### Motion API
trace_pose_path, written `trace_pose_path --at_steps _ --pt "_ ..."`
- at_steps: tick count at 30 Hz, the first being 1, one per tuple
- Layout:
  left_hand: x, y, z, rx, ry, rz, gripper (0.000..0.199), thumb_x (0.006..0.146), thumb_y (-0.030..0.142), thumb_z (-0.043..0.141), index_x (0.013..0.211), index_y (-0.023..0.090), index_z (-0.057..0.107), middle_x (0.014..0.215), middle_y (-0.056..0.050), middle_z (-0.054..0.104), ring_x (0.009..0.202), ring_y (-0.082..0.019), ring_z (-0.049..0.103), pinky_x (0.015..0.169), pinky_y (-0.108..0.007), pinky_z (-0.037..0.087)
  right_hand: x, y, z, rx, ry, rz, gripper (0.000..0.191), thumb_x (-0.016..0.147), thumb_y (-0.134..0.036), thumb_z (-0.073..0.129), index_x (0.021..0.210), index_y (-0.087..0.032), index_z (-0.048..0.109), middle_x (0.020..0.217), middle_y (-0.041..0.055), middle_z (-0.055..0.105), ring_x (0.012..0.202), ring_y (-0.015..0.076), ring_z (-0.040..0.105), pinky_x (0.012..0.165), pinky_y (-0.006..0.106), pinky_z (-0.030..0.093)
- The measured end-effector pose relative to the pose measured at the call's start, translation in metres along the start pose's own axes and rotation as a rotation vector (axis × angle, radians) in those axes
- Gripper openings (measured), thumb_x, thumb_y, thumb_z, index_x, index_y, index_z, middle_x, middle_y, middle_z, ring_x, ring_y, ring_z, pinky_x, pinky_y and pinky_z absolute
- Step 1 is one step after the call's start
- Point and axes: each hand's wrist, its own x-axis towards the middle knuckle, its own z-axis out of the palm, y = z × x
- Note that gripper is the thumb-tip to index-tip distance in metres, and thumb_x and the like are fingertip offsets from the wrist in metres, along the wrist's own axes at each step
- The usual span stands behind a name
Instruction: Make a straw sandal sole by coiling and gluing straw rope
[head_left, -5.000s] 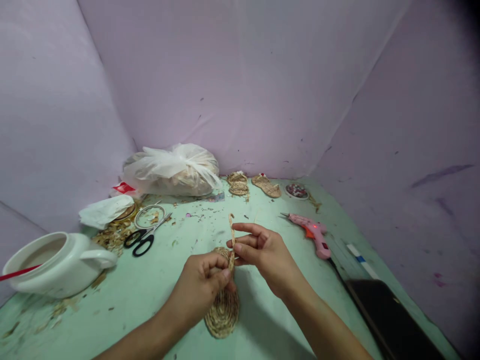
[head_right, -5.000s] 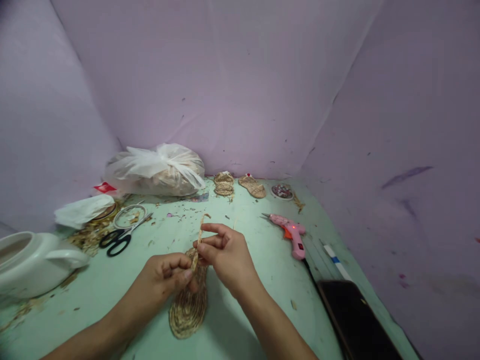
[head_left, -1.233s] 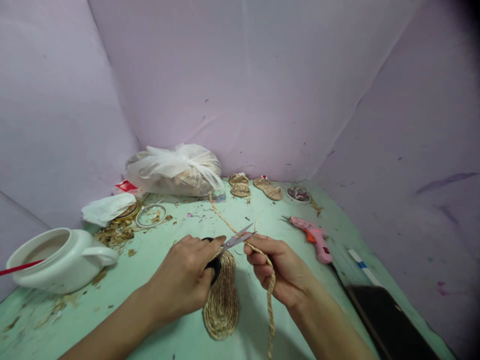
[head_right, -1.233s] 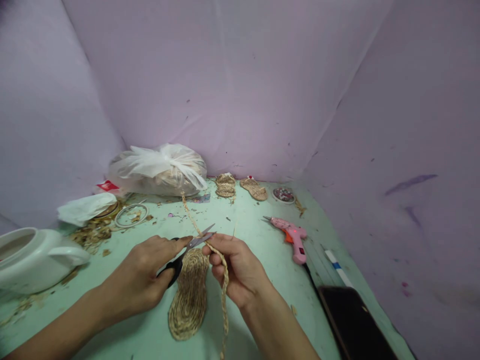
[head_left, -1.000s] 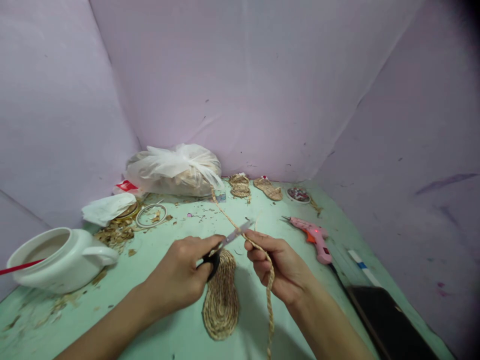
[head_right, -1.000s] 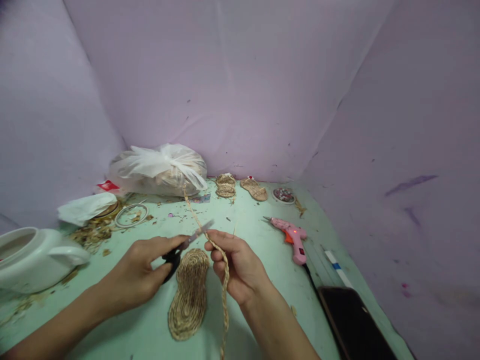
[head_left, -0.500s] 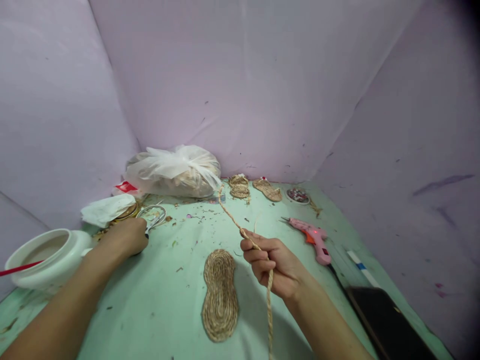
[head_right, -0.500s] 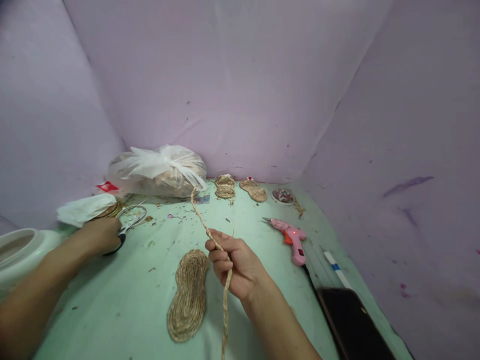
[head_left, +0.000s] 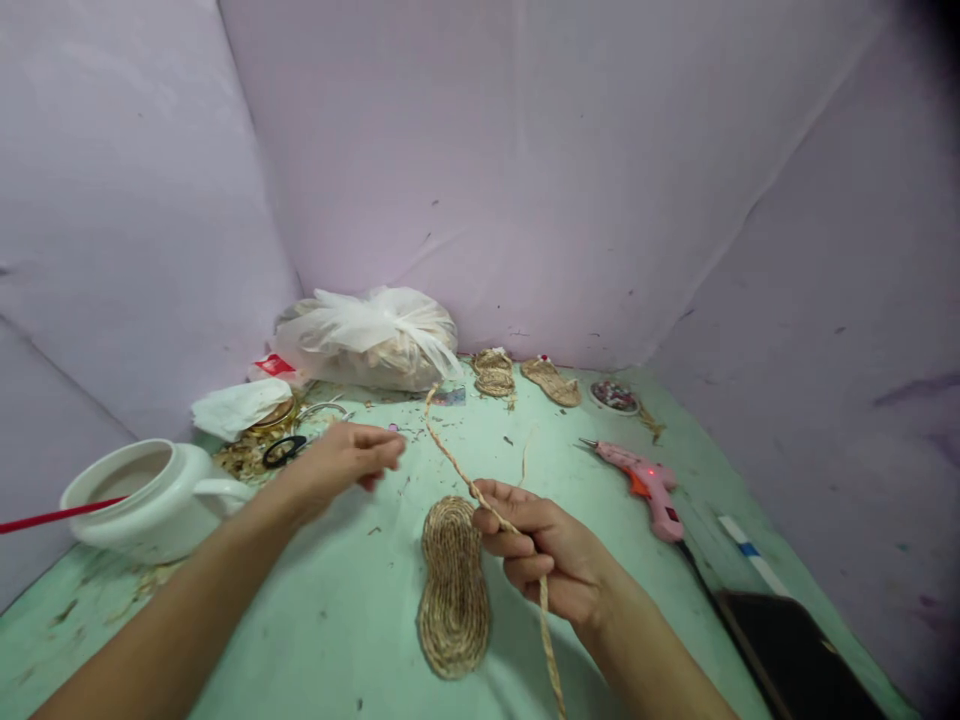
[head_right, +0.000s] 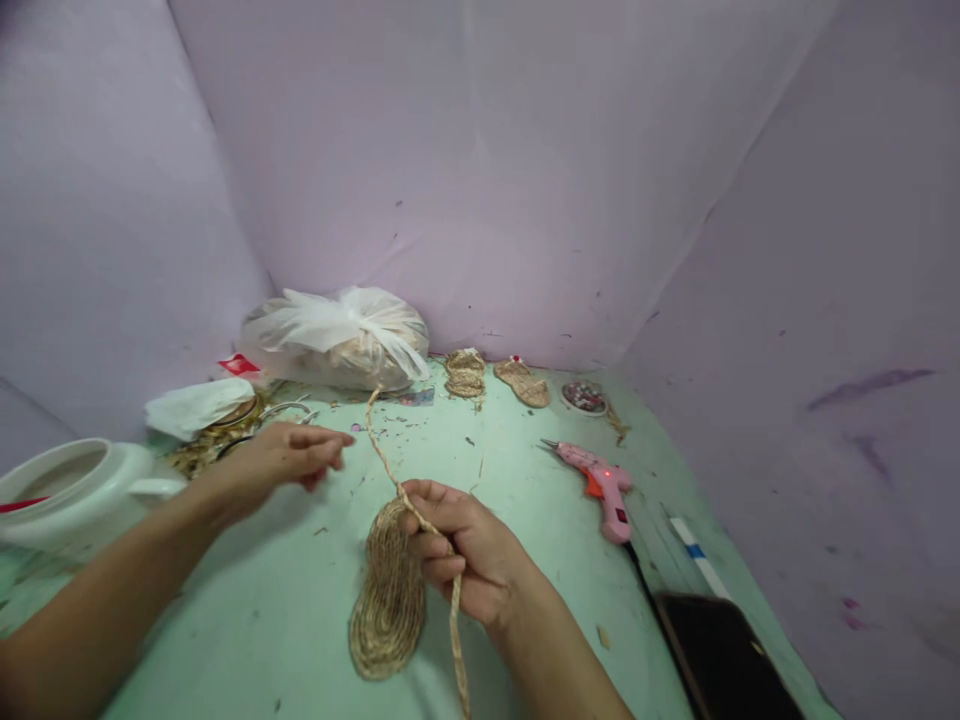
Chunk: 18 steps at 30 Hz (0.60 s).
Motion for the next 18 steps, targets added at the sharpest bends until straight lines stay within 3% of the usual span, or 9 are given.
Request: trace_pose_path --at_steps 2,3,4,6,10,14,18 --pt "-0.006 0.007 0.024 -0.224 -0.105 -0.033 0.039 0.067 0.047 0.062 0.081 0.011 0.066 0.067 -0.005 0.059 0.047 -0.008 0.046 0.044 -0.022 0.037 0.003 0.005 0.000 -0.041 -0.004 0.025 0.022 0.062 -0.006 0.069 0.079 -0.012 0.056 0.056 -0.0031 0.055 0.032 -0.0032 0.029 0.027 0.005 0.012" --pt "-0.009 0.008 0.033 -0.464 -0.125 -0.085 0.036 0.061 0.041 0.069 0.081 0.011 0.065 0.063 -0.003 0.056 0.046 -0.007 0.044 0.042 -0.020 0.035 0.004 0.008 0.000 -0.084 -0.001 0.032 0.022 0.063 -0.009 0.071 0.079 -0.012 0.057 0.056 -0.0033 0.055 0.032 -0.0031 0.030 0.027 0.005 0.013" --pt "-0.011 0.008 0.041 -0.627 -0.121 -0.123 0.031 0.056 0.035 0.074 0.074 0.011 0.064 0.056 0.001 0.052 0.044 -0.005 0.041 0.041 -0.019 0.033 0.005 0.011 0.000 -0.145 0.007 0.026 0.021 0.065 -0.014 0.071 0.079 -0.012 0.057 0.056 -0.0031 0.055 0.032 -0.0026 0.031 0.026 0.006 0.015" --pt "-0.014 0.005 0.049 -0.753 -0.093 -0.164 0.026 0.053 0.027 0.077 0.065 0.010 0.062 0.047 0.004 0.047 0.040 -0.004 0.039 0.039 -0.017 0.029 0.006 0.017 0.002 -0.292 0.035 -0.030 0.023 0.070 -0.029 0.070 0.082 -0.012 0.059 0.058 -0.0008 0.058 0.033 -0.0001 0.038 0.028 0.008 0.025" --pt "-0.016 0.000 0.052 -0.677 -0.040 -0.175 0.022 0.056 0.026 0.075 0.062 0.010 0.062 0.041 0.004 0.048 0.036 -0.005 0.041 0.038 -0.018 0.030 0.007 0.026 0.006 -0.509 0.094 -0.159 0.038 0.072 -0.046 0.064 0.085 -0.011 0.063 0.063 0.0013 0.061 0.040 0.0042 0.048 0.036 0.014 0.039" --pt "-0.015 -0.001 0.049 -0.665 -0.026 -0.149 0.022 0.061 0.029 0.072 0.067 0.009 0.064 0.044 0.003 0.050 0.037 -0.004 0.042 0.039 -0.018 0.031 0.011 0.030 0.007 -0.680 0.192 -0.209 0.037 0.064 -0.046 0.069 0.072 -0.011 0.062 0.048 -0.0043 0.054 0.034 0.0034 0.043 0.033 0.014 0.034" --pt "-0.011 0.001 0.040 -0.822 -0.014 -0.146 0.021 0.061 0.026 0.072 0.071 0.009 0.064 0.052 0.002 0.052 0.042 -0.004 0.045 0.039 -0.016 0.033 0.016 0.032 0.005 -0.747 0.209 -0.166 0.043 0.061 -0.052 0.067 0.070 -0.011 0.061 0.045 -0.0039 0.054 0.032 0.0039 0.044 0.033 0.015 0.031"
